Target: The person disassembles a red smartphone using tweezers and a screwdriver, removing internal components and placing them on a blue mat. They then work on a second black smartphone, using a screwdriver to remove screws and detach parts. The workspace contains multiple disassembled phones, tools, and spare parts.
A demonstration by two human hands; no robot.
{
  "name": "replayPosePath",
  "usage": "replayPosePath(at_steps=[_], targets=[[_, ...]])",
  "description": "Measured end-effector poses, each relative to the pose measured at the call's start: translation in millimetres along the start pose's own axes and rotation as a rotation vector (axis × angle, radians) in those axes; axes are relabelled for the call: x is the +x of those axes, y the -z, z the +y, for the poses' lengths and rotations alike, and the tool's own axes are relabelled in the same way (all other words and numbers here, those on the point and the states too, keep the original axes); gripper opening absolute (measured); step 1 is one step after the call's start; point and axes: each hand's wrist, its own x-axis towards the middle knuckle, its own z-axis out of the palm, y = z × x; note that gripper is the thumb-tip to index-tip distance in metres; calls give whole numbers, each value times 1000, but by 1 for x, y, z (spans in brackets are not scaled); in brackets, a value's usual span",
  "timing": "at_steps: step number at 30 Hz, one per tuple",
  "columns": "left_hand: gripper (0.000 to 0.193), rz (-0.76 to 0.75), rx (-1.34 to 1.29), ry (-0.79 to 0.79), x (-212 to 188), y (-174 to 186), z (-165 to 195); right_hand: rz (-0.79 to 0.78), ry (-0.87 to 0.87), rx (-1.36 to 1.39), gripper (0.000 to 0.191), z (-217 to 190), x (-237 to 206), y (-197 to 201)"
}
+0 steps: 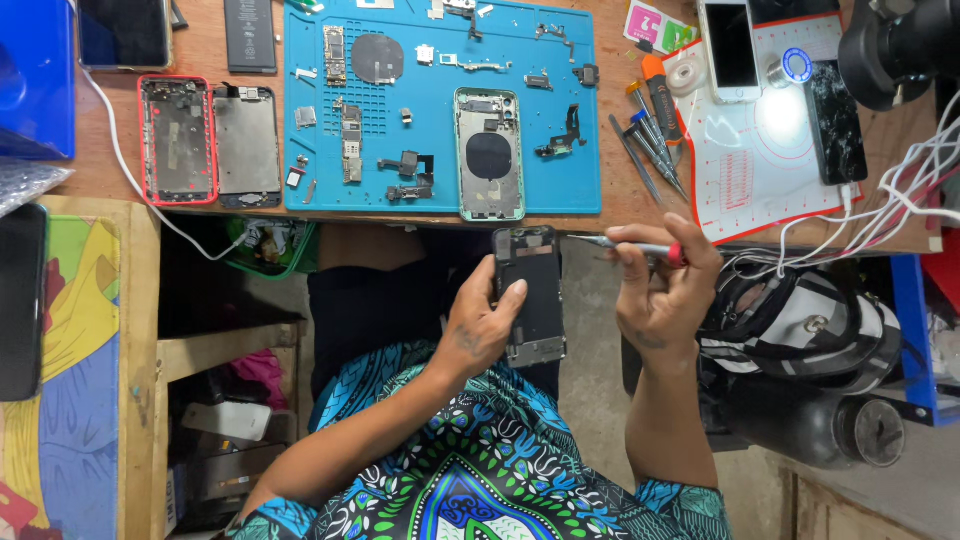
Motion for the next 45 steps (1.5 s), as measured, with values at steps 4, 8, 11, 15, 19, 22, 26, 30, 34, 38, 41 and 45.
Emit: replayPosePath(at_steps=[4, 8, 11, 15, 19, 22, 26, 30, 34, 38, 41, 45], targets=[[22, 7, 96, 43, 29, -13, -14, 63, -80, -3, 48, 14, 5, 5], [24, 30, 117, 19, 51, -25, -24, 63, -122, -65, 53, 30, 11, 15], [25, 34, 74, -8, 62, -30, -26, 16, -111, -165, 57, 40, 14, 19], [24, 58, 71, 31, 70, -36, -28, -35, -146, -174, 58, 52, 19, 15], [26, 60, 56, 61, 74, -38, -27, -49, -115, -200, 56, 57, 23, 13], [27, 63, 46, 35, 76, -39, -26, -61, -91, -226, 54, 58, 25, 11], [27, 69, 78, 50, 73, -39, -26, -81, -68, -286, 53, 58, 25, 12], [27, 86, 129, 142, 69, -42, -25, -77, -23, -333, 52, 54, 22, 12], [25, 93, 135, -21, 65, -43, -26, -78, -13, -321, 51, 52, 21, 14], [24, 105, 135, 58, 64, -46, -27, -74, -3, -318, 50, 51, 19, 15], [24, 106, 144, 61, 64, -46, -26, -72, -5, -345, 50, 52, 18, 17], [23, 105, 169, 5, 67, -48, -26, -73, -31, -358, 49, 54, 20, 18]])
